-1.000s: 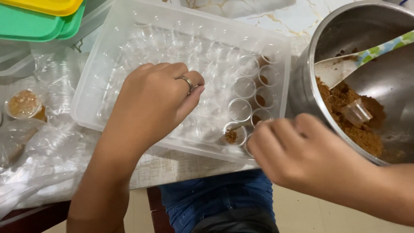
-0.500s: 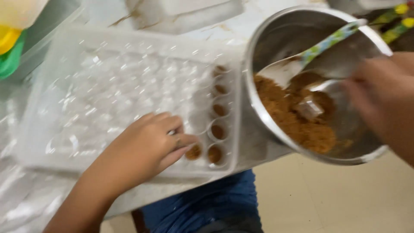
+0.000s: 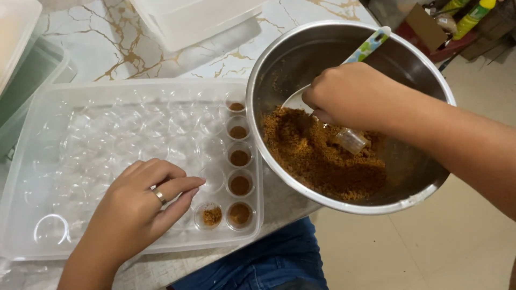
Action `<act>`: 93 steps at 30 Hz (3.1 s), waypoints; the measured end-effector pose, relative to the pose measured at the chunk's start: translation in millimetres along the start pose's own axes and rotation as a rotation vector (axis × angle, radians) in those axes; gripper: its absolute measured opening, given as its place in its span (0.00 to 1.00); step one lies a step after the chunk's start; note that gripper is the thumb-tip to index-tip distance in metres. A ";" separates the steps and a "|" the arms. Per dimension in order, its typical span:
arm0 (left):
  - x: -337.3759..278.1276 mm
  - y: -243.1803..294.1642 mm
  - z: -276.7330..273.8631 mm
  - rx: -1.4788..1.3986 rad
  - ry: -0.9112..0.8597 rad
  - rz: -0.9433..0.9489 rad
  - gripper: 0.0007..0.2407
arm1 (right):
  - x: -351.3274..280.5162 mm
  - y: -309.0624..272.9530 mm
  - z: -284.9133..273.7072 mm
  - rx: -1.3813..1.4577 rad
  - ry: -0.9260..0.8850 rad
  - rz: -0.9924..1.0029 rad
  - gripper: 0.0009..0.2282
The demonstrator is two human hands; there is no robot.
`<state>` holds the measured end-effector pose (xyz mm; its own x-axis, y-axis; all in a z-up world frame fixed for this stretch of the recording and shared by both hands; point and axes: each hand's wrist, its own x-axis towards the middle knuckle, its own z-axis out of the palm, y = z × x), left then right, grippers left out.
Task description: Filling small plastic cups with a brown granular mixture using a spoon.
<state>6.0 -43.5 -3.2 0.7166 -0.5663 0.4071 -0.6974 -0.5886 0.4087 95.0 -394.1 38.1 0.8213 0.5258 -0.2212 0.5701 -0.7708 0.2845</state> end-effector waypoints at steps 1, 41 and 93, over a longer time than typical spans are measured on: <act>-0.7 0.9 -0.4 0.000 -0.001 0.000 0.08 | -1.3 0.4 -0.3 0.001 0.000 0.000 0.07; -27.6 -27.6 -20.7 0.296 0.165 0.101 0.02 | -10.3 -167.0 -72.2 -0.241 0.224 -0.558 0.08; 15.7 -22.8 -7.6 -0.390 -0.261 -0.483 0.08 | -37.3 -6.7 9.9 0.057 -0.467 0.219 0.08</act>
<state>33.1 -34.5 0.1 0.8931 -0.4415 -0.0865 -0.2148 -0.5874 0.7803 60.3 -412.1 35.2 0.8169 0.1433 -0.5587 0.3732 -0.8699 0.3226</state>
